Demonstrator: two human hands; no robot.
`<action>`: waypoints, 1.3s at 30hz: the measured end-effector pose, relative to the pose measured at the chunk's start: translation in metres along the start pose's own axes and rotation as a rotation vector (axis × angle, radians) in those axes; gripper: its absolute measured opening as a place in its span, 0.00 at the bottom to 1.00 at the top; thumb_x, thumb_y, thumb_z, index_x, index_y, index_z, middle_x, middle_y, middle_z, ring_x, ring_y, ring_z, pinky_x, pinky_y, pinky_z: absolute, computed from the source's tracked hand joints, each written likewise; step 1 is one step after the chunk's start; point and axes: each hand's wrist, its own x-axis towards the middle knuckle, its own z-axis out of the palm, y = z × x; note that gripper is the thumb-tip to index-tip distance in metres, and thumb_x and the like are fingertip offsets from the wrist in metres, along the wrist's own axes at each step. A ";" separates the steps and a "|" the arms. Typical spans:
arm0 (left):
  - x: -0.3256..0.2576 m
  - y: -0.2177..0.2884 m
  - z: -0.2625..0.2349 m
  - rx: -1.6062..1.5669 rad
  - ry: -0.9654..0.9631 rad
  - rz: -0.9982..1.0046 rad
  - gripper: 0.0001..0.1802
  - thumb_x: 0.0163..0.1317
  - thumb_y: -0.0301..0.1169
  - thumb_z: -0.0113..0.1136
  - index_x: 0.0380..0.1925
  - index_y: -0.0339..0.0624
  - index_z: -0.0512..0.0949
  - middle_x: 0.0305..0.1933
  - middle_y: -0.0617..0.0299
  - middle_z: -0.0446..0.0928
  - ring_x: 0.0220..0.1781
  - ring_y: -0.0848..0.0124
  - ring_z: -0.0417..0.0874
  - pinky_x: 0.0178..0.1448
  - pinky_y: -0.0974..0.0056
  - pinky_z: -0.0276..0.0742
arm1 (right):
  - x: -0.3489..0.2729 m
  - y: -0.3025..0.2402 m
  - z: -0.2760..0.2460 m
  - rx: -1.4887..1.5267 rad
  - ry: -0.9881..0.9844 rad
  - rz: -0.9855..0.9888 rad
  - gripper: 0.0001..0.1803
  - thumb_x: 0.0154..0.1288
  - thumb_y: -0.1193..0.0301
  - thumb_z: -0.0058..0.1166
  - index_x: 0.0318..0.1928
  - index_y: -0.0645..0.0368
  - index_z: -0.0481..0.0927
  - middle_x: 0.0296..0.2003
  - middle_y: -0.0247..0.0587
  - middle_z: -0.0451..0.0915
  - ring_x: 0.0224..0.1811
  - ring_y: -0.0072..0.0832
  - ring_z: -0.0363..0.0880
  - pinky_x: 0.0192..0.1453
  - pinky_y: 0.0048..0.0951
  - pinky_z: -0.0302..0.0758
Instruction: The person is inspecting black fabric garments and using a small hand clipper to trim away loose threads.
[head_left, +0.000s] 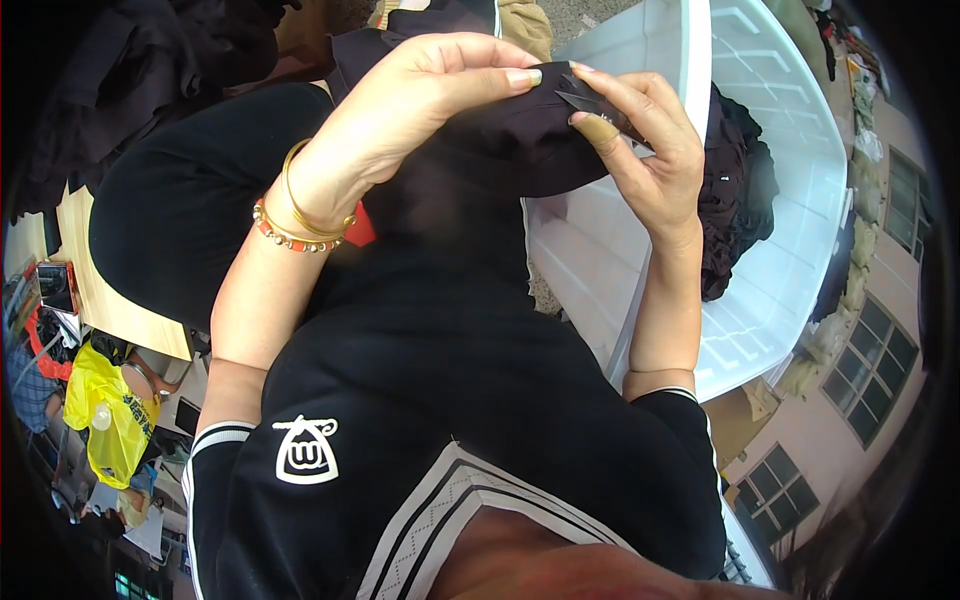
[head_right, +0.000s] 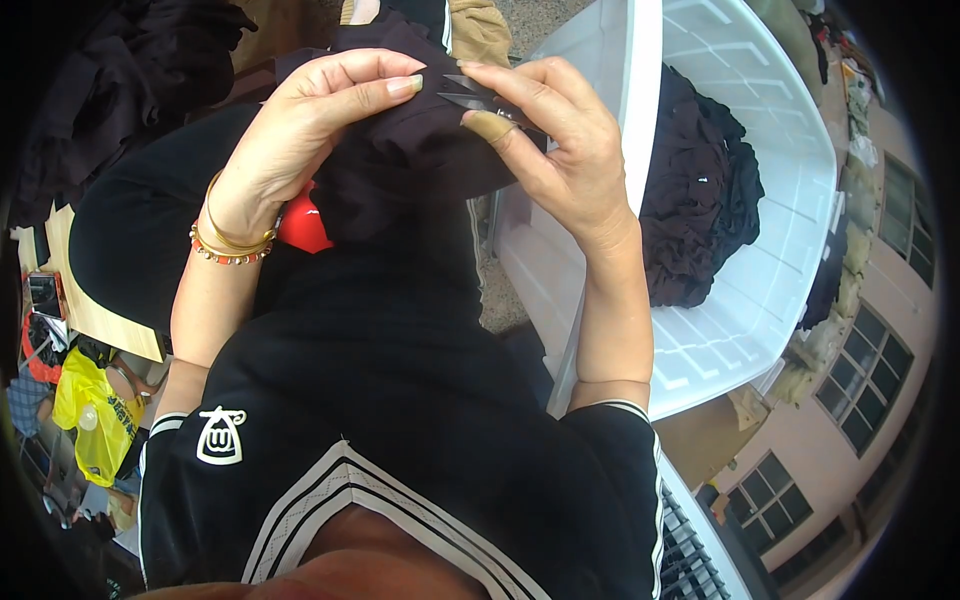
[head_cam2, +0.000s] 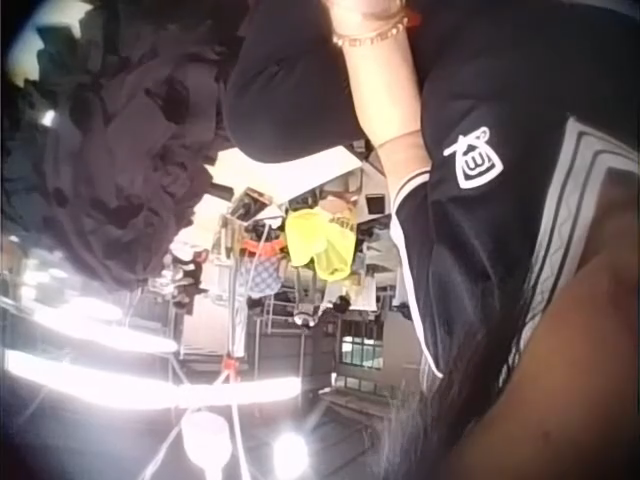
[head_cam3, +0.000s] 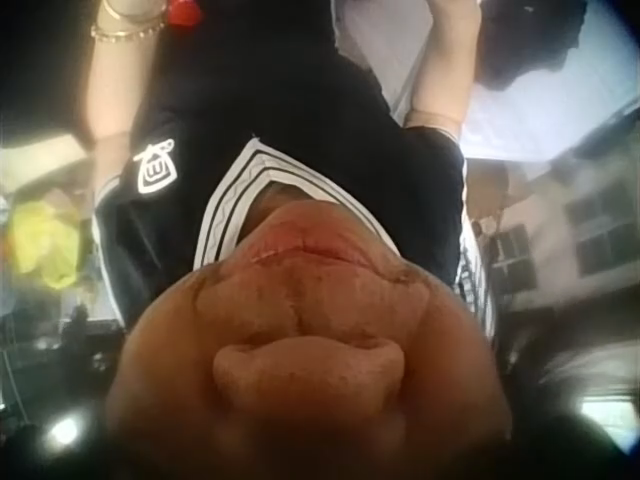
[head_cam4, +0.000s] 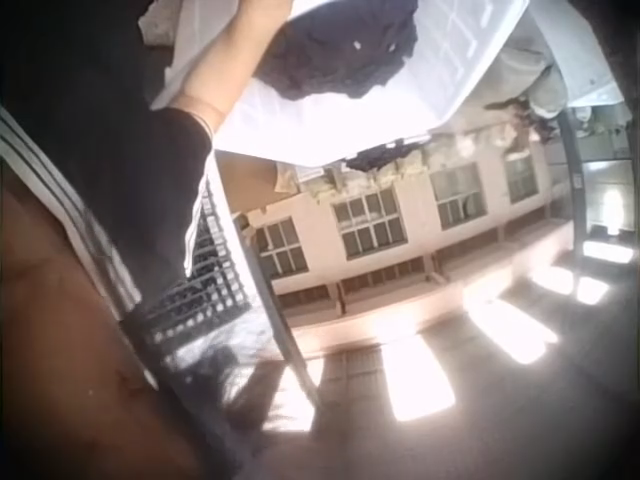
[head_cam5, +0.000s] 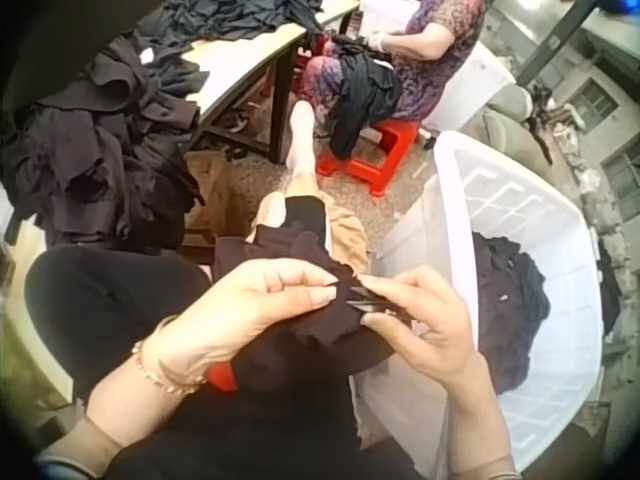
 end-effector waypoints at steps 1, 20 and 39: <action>0.000 0.001 0.001 -0.001 0.000 -0.002 0.12 0.66 0.27 0.58 0.48 0.35 0.80 0.45 0.63 0.82 0.48 0.78 0.81 0.59 0.74 0.71 | 0.000 -0.001 0.000 -0.004 -0.002 0.001 0.20 0.53 0.77 0.67 0.49 0.57 0.84 0.32 0.36 0.76 0.33 0.25 0.76 0.36 0.22 0.72; -0.002 0.005 0.005 0.010 -0.052 -0.025 0.13 0.67 0.27 0.57 0.50 0.35 0.78 0.44 0.64 0.81 0.49 0.79 0.80 0.59 0.73 0.71 | 0.000 0.003 -0.004 0.118 -0.023 0.020 0.18 0.54 0.74 0.67 0.48 0.57 0.85 0.31 0.35 0.77 0.34 0.23 0.75 0.37 0.20 0.70; -0.002 0.001 0.003 0.022 -0.044 -0.029 0.13 0.67 0.28 0.57 0.49 0.36 0.79 0.44 0.65 0.81 0.48 0.79 0.80 0.59 0.74 0.70 | -0.001 0.005 -0.004 0.112 -0.040 -0.028 0.17 0.54 0.78 0.65 0.47 0.57 0.85 0.31 0.36 0.79 0.32 0.23 0.77 0.34 0.21 0.71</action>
